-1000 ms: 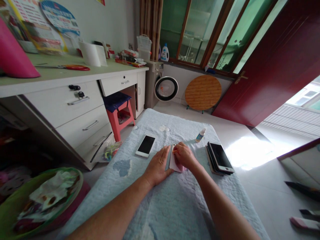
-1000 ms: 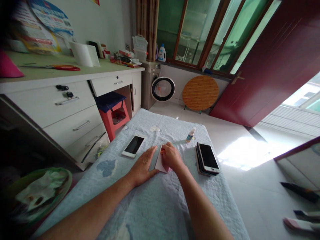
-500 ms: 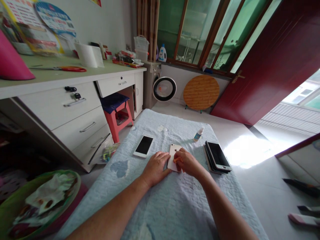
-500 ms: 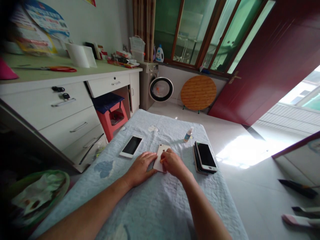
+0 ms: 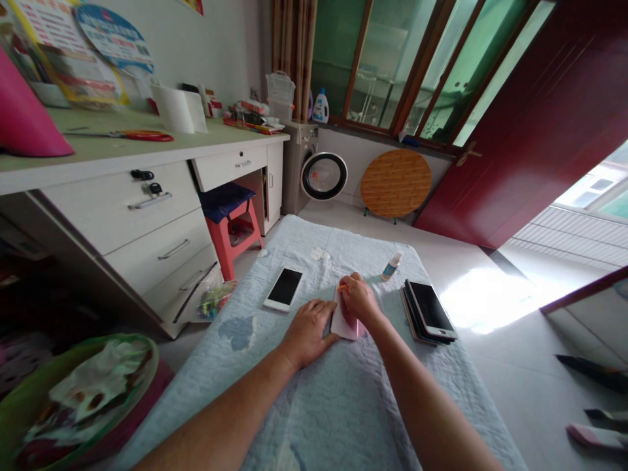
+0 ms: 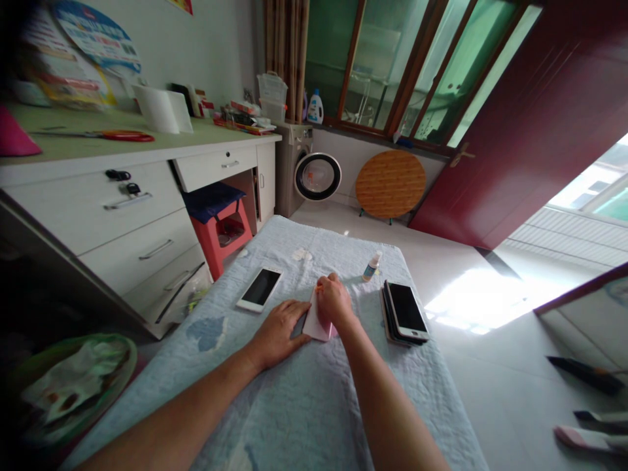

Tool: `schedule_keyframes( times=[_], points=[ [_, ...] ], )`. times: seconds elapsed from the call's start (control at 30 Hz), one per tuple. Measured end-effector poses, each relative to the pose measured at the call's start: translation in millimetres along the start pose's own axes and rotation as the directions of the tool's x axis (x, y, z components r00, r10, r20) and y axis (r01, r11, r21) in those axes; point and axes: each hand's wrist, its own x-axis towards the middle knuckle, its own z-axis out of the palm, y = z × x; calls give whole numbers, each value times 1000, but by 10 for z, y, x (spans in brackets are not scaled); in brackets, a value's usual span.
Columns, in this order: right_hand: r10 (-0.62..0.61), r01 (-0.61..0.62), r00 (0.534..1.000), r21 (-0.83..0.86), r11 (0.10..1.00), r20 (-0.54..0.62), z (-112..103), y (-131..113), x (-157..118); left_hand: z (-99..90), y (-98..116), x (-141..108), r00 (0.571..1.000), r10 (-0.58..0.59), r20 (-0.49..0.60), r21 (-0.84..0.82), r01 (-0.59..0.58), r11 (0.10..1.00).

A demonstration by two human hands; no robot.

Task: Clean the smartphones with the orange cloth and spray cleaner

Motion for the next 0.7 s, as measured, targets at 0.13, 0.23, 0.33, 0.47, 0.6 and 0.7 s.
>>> schedule_keyframes(
  times=[0.13,0.23,0.33,0.47,0.6,0.7],
  points=[
    [-59,58,997,9,998,40,-36,-67,-188,55,-51,-14,999,-4,-34,6,4,1000],
    [-106,104,991,22,994,83,-80,-134,-368,88,-90,-24,999,-1,-33,24,2,1000],
    [-144,137,977,58,989,154,-125,-170,-550,100,-109,-27,1000,5,-24,44,-4,999],
    [-191,167,961,132,977,200,-182,-138,-750,96,-98,-20,1000,16,-19,67,-15,998],
    [-202,167,961,186,968,191,-184,-82,-830,92,-95,-14,999,16,-32,63,-14,998],
    [-174,142,973,203,969,150,-131,-49,-813,85,-107,-15,1000,15,-19,61,-14,998]
  ],
)
